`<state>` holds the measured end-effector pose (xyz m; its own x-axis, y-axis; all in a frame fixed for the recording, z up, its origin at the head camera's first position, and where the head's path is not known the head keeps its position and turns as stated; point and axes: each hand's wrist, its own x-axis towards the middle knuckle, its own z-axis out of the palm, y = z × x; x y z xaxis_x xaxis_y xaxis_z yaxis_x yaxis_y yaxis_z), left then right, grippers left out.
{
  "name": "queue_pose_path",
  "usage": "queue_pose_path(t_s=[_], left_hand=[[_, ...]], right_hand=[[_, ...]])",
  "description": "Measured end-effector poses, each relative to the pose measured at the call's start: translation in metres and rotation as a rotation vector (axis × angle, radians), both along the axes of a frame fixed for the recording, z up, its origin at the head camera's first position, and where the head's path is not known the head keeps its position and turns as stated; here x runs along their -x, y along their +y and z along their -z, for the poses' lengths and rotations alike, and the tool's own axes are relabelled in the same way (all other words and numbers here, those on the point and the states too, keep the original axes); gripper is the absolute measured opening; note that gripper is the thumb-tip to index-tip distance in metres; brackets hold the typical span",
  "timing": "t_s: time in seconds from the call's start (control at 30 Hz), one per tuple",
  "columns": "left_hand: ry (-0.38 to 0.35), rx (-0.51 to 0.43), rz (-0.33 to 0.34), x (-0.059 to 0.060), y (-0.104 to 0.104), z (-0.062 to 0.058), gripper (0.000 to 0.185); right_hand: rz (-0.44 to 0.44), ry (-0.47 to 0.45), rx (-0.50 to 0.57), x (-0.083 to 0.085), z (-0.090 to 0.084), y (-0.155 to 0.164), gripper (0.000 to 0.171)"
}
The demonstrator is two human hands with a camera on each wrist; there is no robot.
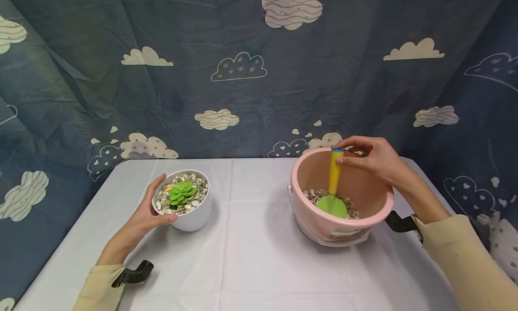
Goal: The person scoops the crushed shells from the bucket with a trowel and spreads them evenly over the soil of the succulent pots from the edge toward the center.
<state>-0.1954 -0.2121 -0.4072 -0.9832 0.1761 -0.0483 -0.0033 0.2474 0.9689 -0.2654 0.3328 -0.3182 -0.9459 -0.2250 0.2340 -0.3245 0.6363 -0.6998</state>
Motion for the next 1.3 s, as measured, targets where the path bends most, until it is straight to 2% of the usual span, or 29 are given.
queue_pose_path(t_s=[0.37, 0.8, 1.3], left_hand=[[0.000, -0.021, 0.009, -0.001, 0.000, 0.000, 0.112], [0.007, -0.027, 0.014, -0.001, 0.000, -0.001, 0.111], [0.011, -0.025, 0.014, -0.001, -0.001, 0.000, 0.111]], right_hand=[[-0.067, -0.195, 0.056, 0.015, 0.007, 0.012, 0.039], [-0.082, -0.252, 0.045, 0.020, 0.009, 0.014, 0.040], [-0.090, -0.296, 0.086, 0.021, 0.010, 0.017, 0.044]])
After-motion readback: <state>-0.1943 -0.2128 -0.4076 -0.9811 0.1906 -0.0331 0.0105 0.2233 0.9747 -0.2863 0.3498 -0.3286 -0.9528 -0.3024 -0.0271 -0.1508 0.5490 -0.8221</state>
